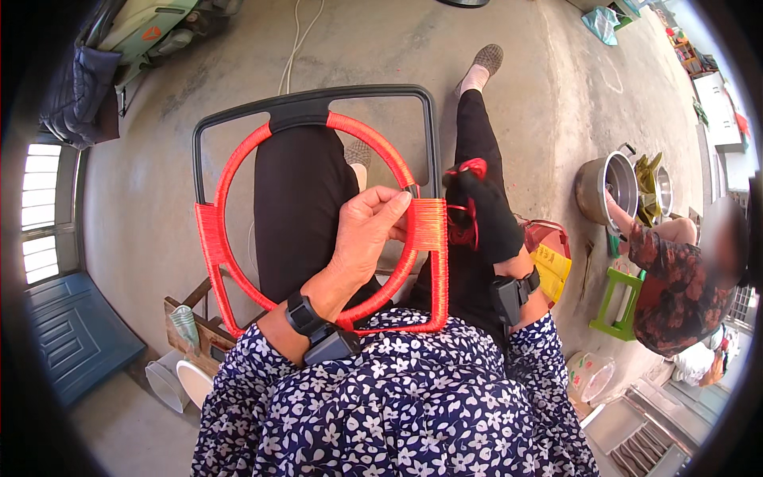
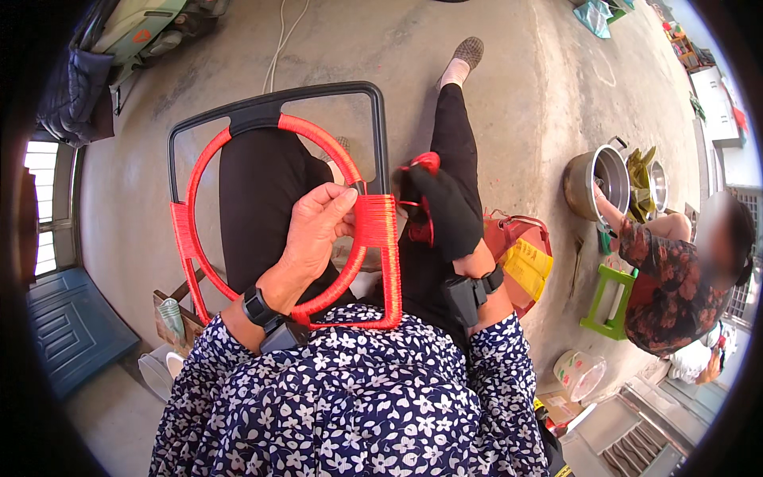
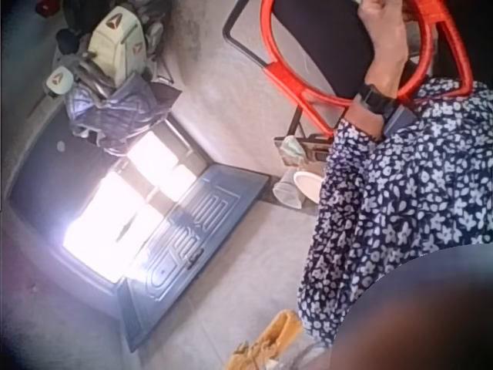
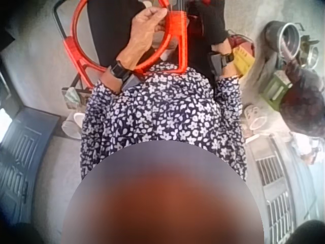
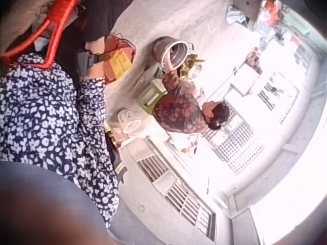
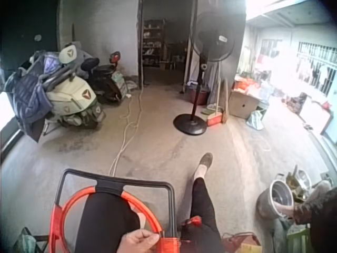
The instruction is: The recorder is wrapping a red plastic cord around the metal frame of a stool or chair seat to repair or create the webbing.
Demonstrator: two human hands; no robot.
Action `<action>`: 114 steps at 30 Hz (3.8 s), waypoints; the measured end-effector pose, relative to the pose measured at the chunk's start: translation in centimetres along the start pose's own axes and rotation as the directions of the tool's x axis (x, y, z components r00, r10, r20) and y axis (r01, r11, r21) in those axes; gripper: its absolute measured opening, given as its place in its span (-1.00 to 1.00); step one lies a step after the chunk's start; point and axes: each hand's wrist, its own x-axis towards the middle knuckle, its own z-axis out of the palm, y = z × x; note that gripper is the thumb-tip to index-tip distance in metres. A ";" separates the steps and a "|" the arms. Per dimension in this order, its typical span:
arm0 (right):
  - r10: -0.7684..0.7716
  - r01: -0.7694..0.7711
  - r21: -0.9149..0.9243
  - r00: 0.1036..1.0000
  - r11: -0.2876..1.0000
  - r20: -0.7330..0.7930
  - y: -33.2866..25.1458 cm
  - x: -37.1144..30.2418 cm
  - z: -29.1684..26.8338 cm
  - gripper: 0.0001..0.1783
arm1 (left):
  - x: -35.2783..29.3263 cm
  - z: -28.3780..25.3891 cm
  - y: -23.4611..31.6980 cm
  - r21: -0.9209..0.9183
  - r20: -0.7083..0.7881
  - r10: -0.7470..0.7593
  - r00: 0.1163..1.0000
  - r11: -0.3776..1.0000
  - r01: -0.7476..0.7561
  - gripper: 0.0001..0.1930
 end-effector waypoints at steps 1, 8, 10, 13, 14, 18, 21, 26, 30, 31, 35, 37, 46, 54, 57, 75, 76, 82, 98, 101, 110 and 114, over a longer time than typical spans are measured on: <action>0.006 0.008 -0.189 0.997 0.982 0.075 -0.1 -0.5 0.5 -0.78 | 0.0 0.0 0.0 -0.001 0.013 -0.008 1.000 1.000 0.008 -0.85; 0.101 -0.054 -0.450 0.991 0.892 0.082 -1.0 -3.2 2.1 -0.76 | -0.5 -0.5 -0.6 0.107 0.080 -0.045 0.996 0.994 0.036 -0.88; 0.056 -0.017 -0.462 0.996 0.887 0.071 -0.5 -3.9 2.0 -0.77 | -0.7 -0.3 -0.8 0.130 0.067 -0.067 0.996 0.990 0.058 -0.87; 0.009 -0.001 -0.407 1.000 0.914 0.019 0.5 -4.1 1.5 -0.76 | -0.6 0.1 -0.5 0.129 0.083 -0.067 0.994 0.990 0.056 -0.87; 0.012 -0.012 -0.319 1.000 0.948 -0.001 0.8 -4.0 1.2 -0.76 | -0.6 0.1 -0.3 0.128 0.082 -0.094 0.992 0.988 0.083 -0.87; -0.060 0.054 0.243 0.998 0.968 0.018 0.6 -3.3 -0.5 -0.76 | -0.6 0.5 0.0 0.045 0.091 -0.116 0.989 0.993 0.113 -0.84; -0.083 0.087 0.435 0.996 0.896 -0.028 -0.3 -4.1 -1.2 -0.78 | -1.4 0.8 0.3 -0.017 0.392 -0.102 0.914 0.993 0.118 -0.67; -0.056 0.069 0.429 0.998 0.900 -0.043 -1.4 -5.8 0.9 -0.76 | -1.8 0.7 3.2 0.032 0.444 -0.134 0.886 0.991 0.134 -0.66; 0.004 0.015 0.378 0.999 0.926 -0.048 -0.8 -6.1 2.7 -0.74 | -3.2 -0.9 6.0 0.062 0.508 -0.123 0.853 0.992 0.106 -0.67; -0.004 -0.005 0.286 0.999 0.958 0.033 -0.5 -5.9 2.9 -0.74 | -3.7 -1.4 6.3 0.108 0.512 -0.175 0.841 0.984 0.139 -0.68; 0.013 -0.021 0.090 0.996 0.996 0.086 0.6 -5.5 2.8 -0.75 | -4.6 -2.1 4.8 -0.054 0.354 -0.203 0.913 0.970 0.237 -0.77; 0.046 -0.048 0.028 0.996 0.998 0.079 0.9 -5.4 2.8 -0.75 | -4.4 -2.3 3.9 -0.261 0.250 -0.197 0.948 0.929 0.262 -0.79; 0.097 -0.096 0.039 0.995 0.995 -0.037 0.4 -6.0 3.1 -0.79 | -4.4 -3.4 2.6 0.058 0.089 -0.109 0.990 0.993 0.104 -0.82; -0.017 0.031 0.039 0.950 0.999 -0.312 -1.0 -5.2 -1.5 -0.64 | -3.0 -2.2 3.0 -0.294 0.140 -0.161 0.977 0.935 0.196 -0.83; -0.082 -0.012 -0.308 0.954 0.951 -0.289 -1.9 -4.6 -5.0 -0.71 | -2.7 -1.6 3.1 -0.325 0.122 -0.161 0.979 0.926 0.193 -0.82; -0.424 0.524 -0.686 0.542 -0.504 0.725 -4.8 -7.4 9.5 -0.62 | -2.7 -0.7 2.8 -0.187 0.084 -0.052 0.995 0.980 0.067 -0.70; -0.491 0.486 -0.795 0.625 -0.364 0.607 -4.8 -7.7 8.9 -0.66 | -2.7 -0.8 2.6 -0.139 0.020 -0.070 0.997 0.988 0.072 -0.74; -0.237 0.235 -0.412 0.970 0.880 0.049 -2.4 -5.2 5.1 -0.76 | -2.5 -1.0 1.7 0.046 0.026 0.039 0.999 0.998 -0.040 -0.82; -0.668 0.307 -0.941 0.731 0.140 0.139 -3.1 -9.1 -0.3 -0.72 | -2.5 -1.2 2.1 -0.084 0.056 -0.097 0.994 0.991 0.102 -0.81; -0.625 0.477 -0.491 0.756 0.729 -0.195 -3.9 -9.9 -3.2 -0.77 | -2.2 -1.3 1.9 -0.206 0.066 -0.096 0.993 0.973 0.108 -0.84; -0.505 0.360 -0.621 0.861 0.696 -0.067 -0.1 -5.9 -4.0 -0.61 | -2.2 -1.4 2.3 -0.187 0.016 -0.071 0.997 0.980 0.073 -0.82; -0.182 0.201 -0.097 0.967 0.975 0.179 0.9 -4.3 -1.0 -0.67 | -2.3 -1.4 2.3 -0.180 -0.002 -0.090 0.996 0.980 0.089 -0.84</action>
